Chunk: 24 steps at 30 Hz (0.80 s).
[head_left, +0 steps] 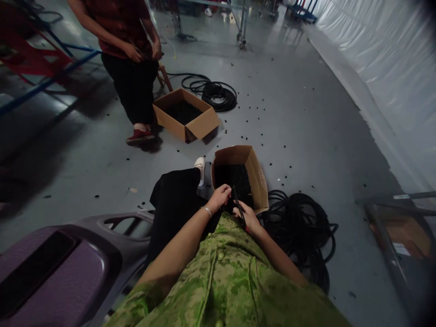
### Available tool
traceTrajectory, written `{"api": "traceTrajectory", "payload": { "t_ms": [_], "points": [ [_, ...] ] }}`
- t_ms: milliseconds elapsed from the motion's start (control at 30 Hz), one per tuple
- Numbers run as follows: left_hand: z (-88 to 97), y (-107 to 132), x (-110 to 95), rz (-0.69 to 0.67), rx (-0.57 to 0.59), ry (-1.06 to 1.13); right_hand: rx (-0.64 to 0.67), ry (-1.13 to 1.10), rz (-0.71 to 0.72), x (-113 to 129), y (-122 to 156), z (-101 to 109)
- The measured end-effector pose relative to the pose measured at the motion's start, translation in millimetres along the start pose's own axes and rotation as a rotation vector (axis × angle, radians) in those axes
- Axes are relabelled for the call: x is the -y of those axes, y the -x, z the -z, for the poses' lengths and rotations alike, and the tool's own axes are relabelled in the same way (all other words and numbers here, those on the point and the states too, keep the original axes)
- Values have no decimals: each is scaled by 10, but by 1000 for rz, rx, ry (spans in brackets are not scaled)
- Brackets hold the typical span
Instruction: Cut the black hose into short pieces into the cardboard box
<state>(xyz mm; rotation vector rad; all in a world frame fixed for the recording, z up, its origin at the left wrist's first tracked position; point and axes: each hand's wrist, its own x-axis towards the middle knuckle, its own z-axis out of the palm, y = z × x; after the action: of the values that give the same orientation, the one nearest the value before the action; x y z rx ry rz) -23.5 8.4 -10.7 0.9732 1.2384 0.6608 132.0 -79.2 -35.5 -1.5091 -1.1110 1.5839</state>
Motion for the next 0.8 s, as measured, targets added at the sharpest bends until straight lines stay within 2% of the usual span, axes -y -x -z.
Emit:
{"api": "traceTrajectory", "payload": {
  "t_ms": [233, 467, 700, 800],
  "points": [
    [0, 10, -11, 7, 34, 32, 17, -28, 28, -21, 45, 22],
    [1, 1, -10, 3, 46, 13, 16, 78, 74, -31, 77, 63],
    [10, -20, 26, -6, 45, -66, -119, 386, 202, -117, 30, 12],
    [17, -31, 42, 18, 36, -145, -160, 485, 201, -165, 0, -20]
  ]
}}
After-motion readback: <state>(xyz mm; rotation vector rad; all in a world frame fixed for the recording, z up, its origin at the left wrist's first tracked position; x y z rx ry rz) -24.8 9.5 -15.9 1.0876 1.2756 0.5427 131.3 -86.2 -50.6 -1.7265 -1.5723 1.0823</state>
